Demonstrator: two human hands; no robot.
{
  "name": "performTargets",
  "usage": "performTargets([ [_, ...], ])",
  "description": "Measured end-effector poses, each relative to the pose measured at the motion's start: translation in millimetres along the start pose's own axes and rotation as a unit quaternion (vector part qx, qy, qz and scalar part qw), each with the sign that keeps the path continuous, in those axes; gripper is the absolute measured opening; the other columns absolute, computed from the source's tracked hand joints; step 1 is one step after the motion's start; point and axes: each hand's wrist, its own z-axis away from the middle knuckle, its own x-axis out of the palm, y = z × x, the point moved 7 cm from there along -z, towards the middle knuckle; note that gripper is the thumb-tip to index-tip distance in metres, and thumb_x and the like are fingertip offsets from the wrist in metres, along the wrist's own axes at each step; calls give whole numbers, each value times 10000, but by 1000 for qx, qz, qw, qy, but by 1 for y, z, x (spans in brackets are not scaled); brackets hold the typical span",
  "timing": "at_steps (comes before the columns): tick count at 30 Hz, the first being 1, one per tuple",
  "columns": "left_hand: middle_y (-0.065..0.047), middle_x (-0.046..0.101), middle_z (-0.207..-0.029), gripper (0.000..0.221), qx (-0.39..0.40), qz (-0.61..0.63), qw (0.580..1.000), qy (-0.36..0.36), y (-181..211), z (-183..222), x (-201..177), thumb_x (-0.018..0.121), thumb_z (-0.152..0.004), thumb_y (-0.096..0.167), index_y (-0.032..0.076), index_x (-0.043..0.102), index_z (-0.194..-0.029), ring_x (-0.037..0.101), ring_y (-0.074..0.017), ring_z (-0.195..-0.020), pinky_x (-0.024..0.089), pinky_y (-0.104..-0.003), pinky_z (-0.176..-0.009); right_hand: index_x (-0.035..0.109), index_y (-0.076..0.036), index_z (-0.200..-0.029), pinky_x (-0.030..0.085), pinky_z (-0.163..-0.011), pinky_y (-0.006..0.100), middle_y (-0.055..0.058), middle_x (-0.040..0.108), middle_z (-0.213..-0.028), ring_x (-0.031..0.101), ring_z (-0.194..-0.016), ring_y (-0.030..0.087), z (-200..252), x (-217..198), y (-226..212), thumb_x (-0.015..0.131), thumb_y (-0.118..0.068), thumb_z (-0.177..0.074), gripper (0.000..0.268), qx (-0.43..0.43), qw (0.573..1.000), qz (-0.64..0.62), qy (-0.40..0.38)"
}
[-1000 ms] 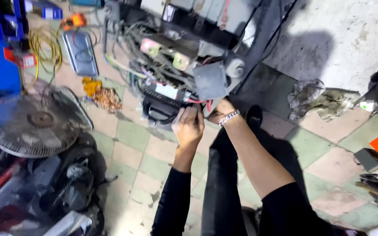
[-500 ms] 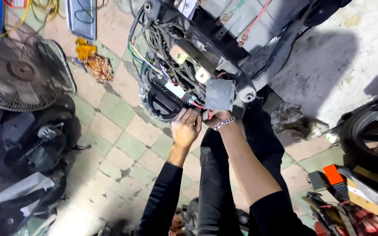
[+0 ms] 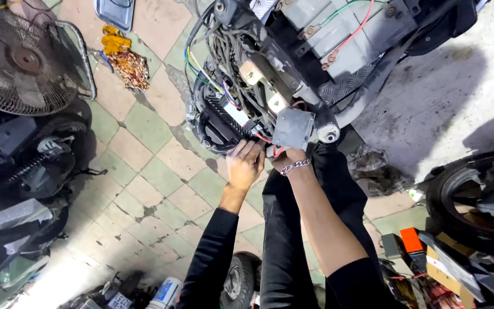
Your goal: Inspecting and repairing the internal electrical wiring and components of an electric motorcycle.
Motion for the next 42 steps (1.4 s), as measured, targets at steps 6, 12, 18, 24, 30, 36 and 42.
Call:
performTargets([
  [6, -52, 692, -909, 129, -1, -6, 1000, 12, -4, 6, -1, 762, -768, 45, 65, 725, -890, 655, -240, -847, 544, -358, -688, 596, -198, -945, 473, -568, 322, -51, 612, -822, 573, -719, 154, 0, -7, -1, 560, -425, -934, 230, 11, 997, -50, 60],
  [12, -59, 693, -960, 182, 1, 8, 1000, 24, -6, 9, -2, 761, -771, 58, 67, 729, -950, 655, -246, -886, 565, -351, -729, 625, -172, -976, 513, -782, 383, -4, 657, -921, 619, -866, 209, -16, -21, 1, 609, -426, -1004, 256, 53, 998, -34, -18],
  [18, -56, 685, -985, 235, 4, 12, 1000, 20, -12, 11, 1, 775, -773, 75, 72, 737, -1005, 646, -246, -889, 563, -364, -736, 657, -157, -1007, 519, -901, 461, 54, 704, -1007, 645, -970, 252, -9, -10, -2, 559, -496, -921, 363, 94, 995, 21, 26],
  [24, -47, 645, -997, 353, 12, 8, 1000, -16, -22, 20, 14, 742, -767, 123, 96, 703, -1117, 617, -260, -938, 548, -399, -746, 659, -153, -1081, 515, -880, 422, 49, 700, -1049, 633, -974, 233, -26, -29, -3, 529, -501, -934, 400, 79, 996, 30, 14],
  [30, -51, 614, -1027, 493, 15, 5, 998, -65, -32, 38, 27, 697, -812, 183, 84, 670, -1294, 591, -270, -969, 523, -407, -712, 660, -148, -1155, 511, -859, 382, 45, 696, -1091, 621, -978, 215, -25, -10, 6, 499, -505, -948, 444, 8, 996, 90, 7],
  [36, -68, 643, -1115, 407, 83, 217, 969, -87, -82, 57, -47, 656, -895, 184, 92, 673, -1291, 624, -267, -1042, 528, -456, -819, 654, -133, -1191, 543, -789, 374, 56, 703, -1080, 645, -927, 212, 41, 27, 65, 533, -515, -934, 476, -136, 974, 109, 141],
  [42, -101, 649, -786, 14, 14, 123, 985, -118, -339, 65, -103, 665, -763, 116, 102, 670, -764, 635, -324, -806, 507, -474, -739, 753, -44, -1051, 577, -758, 327, 75, 772, -960, 724, -823, 166, 0, 64, 260, 662, -279, -896, 296, -125, 872, 360, 306],
])
